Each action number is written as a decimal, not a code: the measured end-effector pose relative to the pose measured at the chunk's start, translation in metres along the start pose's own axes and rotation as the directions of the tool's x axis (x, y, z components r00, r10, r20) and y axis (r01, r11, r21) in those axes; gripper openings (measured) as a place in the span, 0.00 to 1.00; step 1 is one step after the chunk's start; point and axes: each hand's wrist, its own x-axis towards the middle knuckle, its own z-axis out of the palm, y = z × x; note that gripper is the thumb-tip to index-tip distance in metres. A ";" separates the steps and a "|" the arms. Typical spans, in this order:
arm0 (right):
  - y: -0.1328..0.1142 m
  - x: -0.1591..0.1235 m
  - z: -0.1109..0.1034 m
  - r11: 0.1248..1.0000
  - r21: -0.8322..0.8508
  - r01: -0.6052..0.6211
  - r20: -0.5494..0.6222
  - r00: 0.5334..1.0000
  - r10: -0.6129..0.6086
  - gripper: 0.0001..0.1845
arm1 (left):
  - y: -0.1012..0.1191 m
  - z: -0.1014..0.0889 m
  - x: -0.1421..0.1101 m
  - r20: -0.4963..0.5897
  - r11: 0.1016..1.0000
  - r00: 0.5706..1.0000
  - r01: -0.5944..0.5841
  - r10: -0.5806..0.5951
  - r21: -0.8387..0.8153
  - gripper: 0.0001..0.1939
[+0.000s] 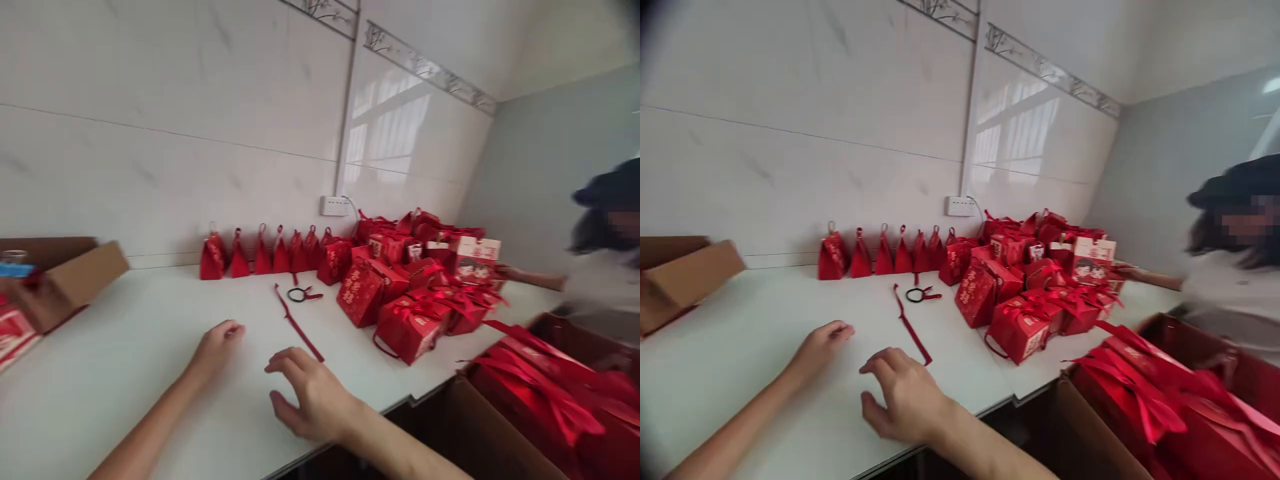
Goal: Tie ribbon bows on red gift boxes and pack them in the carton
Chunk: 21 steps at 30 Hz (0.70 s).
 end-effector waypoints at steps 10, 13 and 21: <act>0.070 0.092 0.078 0.908 0.397 -0.133 -0.048 0.985 0.165 0.10 | -0.019 -0.018 0.008 -0.416 0.976 0.909 0.070 0.023 0.205 0.14; 0.079 0.090 0.075 0.877 0.355 -0.323 0.052 0.944 0.327 0.14 | -0.018 -0.013 0.002 -0.442 0.968 0.897 0.099 0.012 0.229 0.17; 0.079 0.084 0.074 0.937 0.200 -0.287 0.161 0.953 0.257 0.16 | 0.004 -0.042 -0.081 0.010 0.757 0.911 -0.349 0.412 0.552 0.09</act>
